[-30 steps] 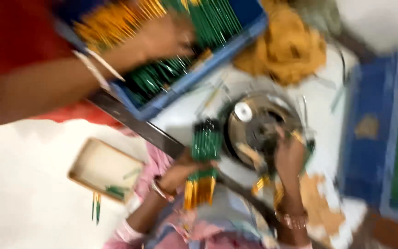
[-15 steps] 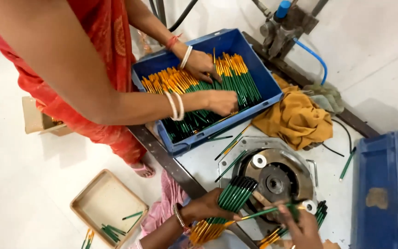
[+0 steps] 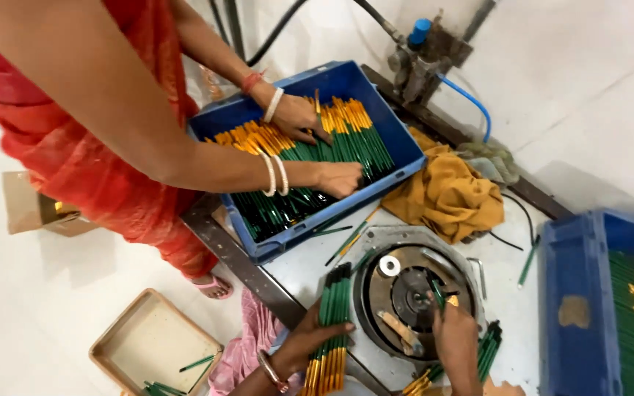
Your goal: The person sorts and bundles incense sticks using a circular guide on a manufacturing workbench.
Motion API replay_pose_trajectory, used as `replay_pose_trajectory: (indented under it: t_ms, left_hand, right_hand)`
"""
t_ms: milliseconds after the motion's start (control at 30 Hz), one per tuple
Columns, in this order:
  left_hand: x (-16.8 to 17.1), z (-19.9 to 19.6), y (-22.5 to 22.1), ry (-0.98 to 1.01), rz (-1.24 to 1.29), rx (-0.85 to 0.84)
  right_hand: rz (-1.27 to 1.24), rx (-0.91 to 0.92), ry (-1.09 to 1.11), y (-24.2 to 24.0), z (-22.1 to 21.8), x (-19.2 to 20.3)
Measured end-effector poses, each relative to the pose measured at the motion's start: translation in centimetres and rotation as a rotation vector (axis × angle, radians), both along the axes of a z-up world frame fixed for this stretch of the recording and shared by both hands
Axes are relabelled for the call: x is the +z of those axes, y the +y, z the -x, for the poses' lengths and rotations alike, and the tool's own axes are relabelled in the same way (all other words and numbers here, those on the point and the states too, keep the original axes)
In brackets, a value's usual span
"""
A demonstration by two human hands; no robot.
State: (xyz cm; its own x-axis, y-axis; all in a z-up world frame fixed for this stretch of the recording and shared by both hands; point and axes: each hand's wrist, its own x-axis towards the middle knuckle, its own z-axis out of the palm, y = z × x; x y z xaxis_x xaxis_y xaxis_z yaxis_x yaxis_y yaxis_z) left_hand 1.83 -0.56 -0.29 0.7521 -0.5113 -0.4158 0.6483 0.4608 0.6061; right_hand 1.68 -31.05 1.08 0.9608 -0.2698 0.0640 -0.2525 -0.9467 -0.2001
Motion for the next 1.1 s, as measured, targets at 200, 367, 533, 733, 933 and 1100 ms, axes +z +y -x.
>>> replay_pose_trajectory:
  t_ms: [200, 367, 533, 733, 933, 1100]
  left_hand:
    - [-1.8, -0.8, -0.3, 0.065, -0.047, 0.035]
    - [-1.4, -1.0, -0.6, 0.104, -0.081, 0.054]
    - [-0.8, -0.6, 0.8, 0.099, -0.066, -0.029]
    - [3.8, -0.7, 1.4, -0.343, -0.162, -0.218]
    - [2.7, 0.0, 0.8, -0.543, -0.454, -0.387]
    - [1.3, 0.2, 1.0, 0.117, -0.087, -0.019]
  right_hand:
    - [-0.045, 0.005, -0.252, 1.4, 0.1, -0.5]
    - [0.037, 0.063, -0.274, 1.8, -0.3, -0.3]
    - [-0.162, 0.05, -0.099, -0.6, 0.0, -2.8]
    - [-0.511, 0.213, -0.461, 7.5, 2.9, 8.9]
    - [-0.571, 0.192, -0.2, -4.7, 9.7, -0.6]
    - [-0.422, -0.113, -0.539, 0.2, 8.1, 13.3]
